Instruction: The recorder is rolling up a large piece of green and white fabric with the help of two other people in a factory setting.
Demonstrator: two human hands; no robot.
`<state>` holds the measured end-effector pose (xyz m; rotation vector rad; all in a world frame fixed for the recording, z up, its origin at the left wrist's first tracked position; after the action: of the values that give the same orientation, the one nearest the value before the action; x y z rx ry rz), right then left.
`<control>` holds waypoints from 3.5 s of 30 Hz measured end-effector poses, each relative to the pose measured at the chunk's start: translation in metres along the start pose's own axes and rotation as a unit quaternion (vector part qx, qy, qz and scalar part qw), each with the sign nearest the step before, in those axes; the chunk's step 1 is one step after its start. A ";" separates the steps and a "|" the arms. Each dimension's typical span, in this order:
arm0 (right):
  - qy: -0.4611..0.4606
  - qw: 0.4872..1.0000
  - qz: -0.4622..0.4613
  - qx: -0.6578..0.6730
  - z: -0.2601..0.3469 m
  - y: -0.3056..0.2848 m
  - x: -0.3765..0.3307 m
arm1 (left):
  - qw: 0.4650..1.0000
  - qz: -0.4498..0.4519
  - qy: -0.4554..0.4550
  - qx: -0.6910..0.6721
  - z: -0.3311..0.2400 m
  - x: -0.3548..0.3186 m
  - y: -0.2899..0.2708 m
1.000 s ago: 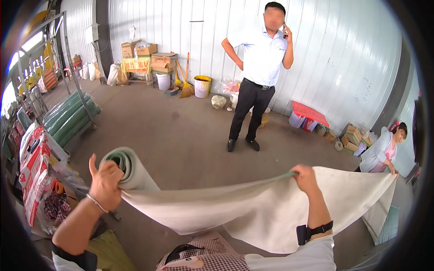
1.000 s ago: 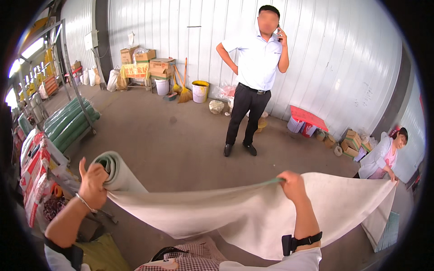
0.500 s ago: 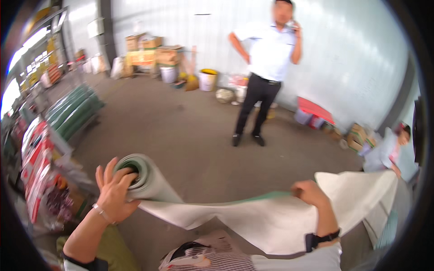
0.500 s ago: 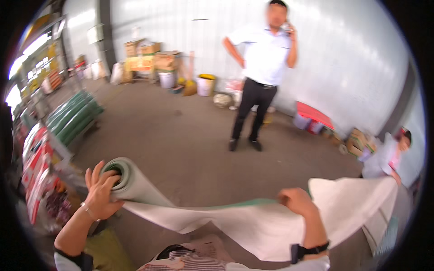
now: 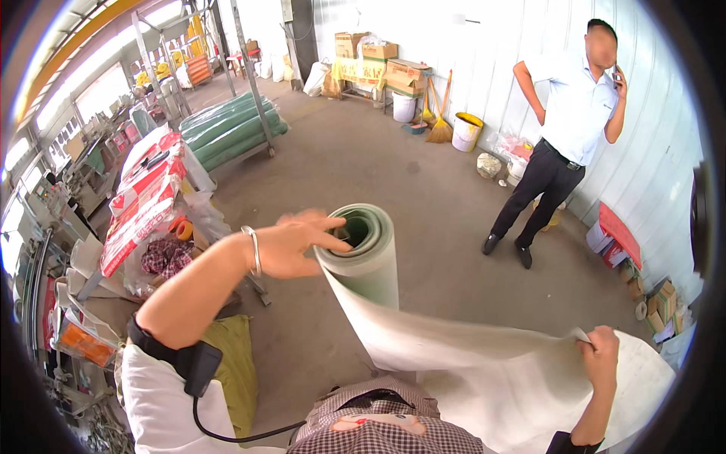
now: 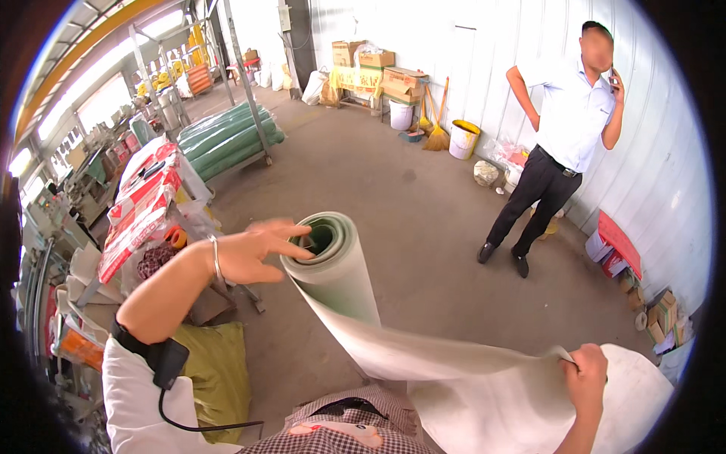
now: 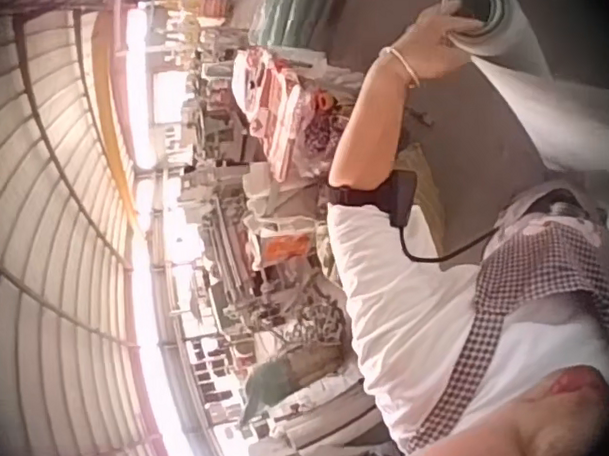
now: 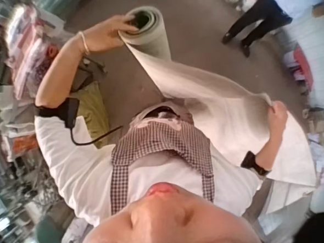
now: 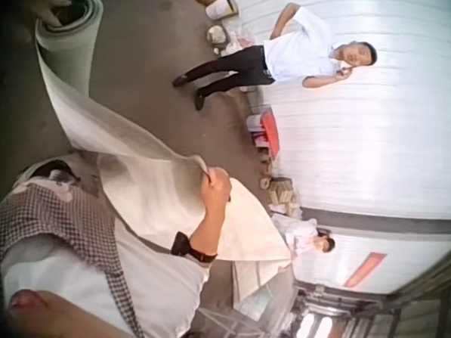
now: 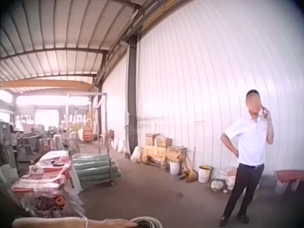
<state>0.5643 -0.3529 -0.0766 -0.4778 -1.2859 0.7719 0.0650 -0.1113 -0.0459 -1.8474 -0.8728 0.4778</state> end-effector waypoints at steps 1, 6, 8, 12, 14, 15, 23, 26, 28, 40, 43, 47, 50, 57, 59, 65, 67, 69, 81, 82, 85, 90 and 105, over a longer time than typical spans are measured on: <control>0.037 0.999 0.036 -0.018 -0.013 0.011 -0.007 | 0.979 -0.061 0.015 -0.192 0.011 -0.005 0.006; 0.198 0.978 0.057 0.018 -0.039 0.011 -0.022 | 0.915 -0.329 -0.192 -0.132 0.035 -0.014 0.039; 0.140 0.987 0.080 -0.012 -0.045 0.012 -0.028 | 0.832 -0.534 -0.149 -0.023 0.021 -0.041 0.008; 0.193 0.964 0.173 -0.057 -0.081 0.004 -0.057 | 0.858 -0.143 -0.433 -0.236 0.072 -0.061 0.029; 0.150 0.977 0.141 -0.055 -0.082 0.000 -0.059 | 0.870 -0.063 -0.454 -0.181 0.094 -0.085 0.026; 0.106 0.987 0.108 -0.054 -0.077 -0.005 -0.061 | 0.923 -0.024 -0.374 -0.084 0.099 -0.084 0.020; -0.065 0.995 0.070 0.035 0.050 -0.025 -0.035 | 0.952 -0.079 0.226 0.190 -0.055 0.000 -0.010; -0.077 0.988 0.113 0.074 0.097 -0.003 -0.055 | 0.967 -0.244 -0.015 0.075 0.045 -0.032 0.006; -0.011 0.987 0.155 0.037 0.092 -0.007 -0.071 | 0.926 -0.052 -0.356 -0.119 0.027 -0.042 0.029; -0.066 0.993 0.090 -0.035 0.074 -0.081 -0.077 | 0.991 -0.096 -0.043 0.083 -0.014 -0.041 -0.041; -0.055 0.987 0.150 0.000 0.094 -0.081 -0.071 | 0.989 -0.106 -0.105 -0.022 -0.055 -0.025 -0.020; 0.065 0.930 0.361 -0.026 0.016 -0.044 -0.162 | 0.976 -0.019 -0.216 -0.005 0.029 -0.042 0.048; -0.023 0.993 0.116 -0.020 -0.005 -0.091 -0.141 | 0.966 0.002 -0.259 -0.023 0.056 -0.044 0.055; -0.037 0.995 0.094 -0.028 -0.041 -0.118 -0.154 | 0.839 -0.099 -0.524 -0.111 0.016 -0.041 0.075; -0.102 0.991 0.059 -0.065 -0.027 -0.125 -0.164 | 0.824 -0.133 -0.536 -0.127 0.000 -0.053 0.068; -0.002 0.996 0.087 -0.001 -0.083 -0.126 -0.194 | 0.798 -0.122 -0.579 -0.111 -0.017 -0.064 0.082; 0.091 0.989 0.116 0.019 -0.105 -0.126 -0.200 | 0.789 -0.167 -0.573 -0.141 -0.023 -0.068 0.085; 0.029 0.996 0.082 0.007 -0.104 -0.135 -0.195 | 0.782 -0.225 -0.554 -0.174 -0.037 -0.072 0.085; -0.029 0.999 0.009 -0.017 -0.091 -0.172 -0.229 | 0.757 -0.277 -0.543 -0.234 -0.047 -0.067 0.092; -0.029 0.999 0.008 -0.020 -0.088 -0.176 -0.235 | 0.763 -0.263 -0.541 -0.238 -0.048 -0.063 0.092; 0.016 1.000 0.002 0.008 -0.091 -0.182 -0.241 | 0.779 -0.240 -0.534 -0.223 -0.044 -0.059 0.097; -0.095 0.957 0.267 0.061 -0.058 -0.159 -0.234 | 0.773 -0.298 -0.530 -0.181 -0.022 -0.070 0.088; 0.070 0.905 0.386 0.163 0.006 -0.133 -0.295 | 0.657 -0.343 -0.613 -0.274 0.085 -0.392 0.071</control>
<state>0.5642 -0.6603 -0.1779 -0.7652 -0.7827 1.5578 -0.2254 -0.3687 -0.1691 -1.2623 -2.7583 1.0555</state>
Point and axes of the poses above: each hand's wrist, its own x-axis towards the middle knuckle, its own y-axis out of the palm, z = x × y, the point moved 8 cm from there along x, towards the middle knuckle, and after that the axes turned 11 degrees about -z, right-handed, at the moved point
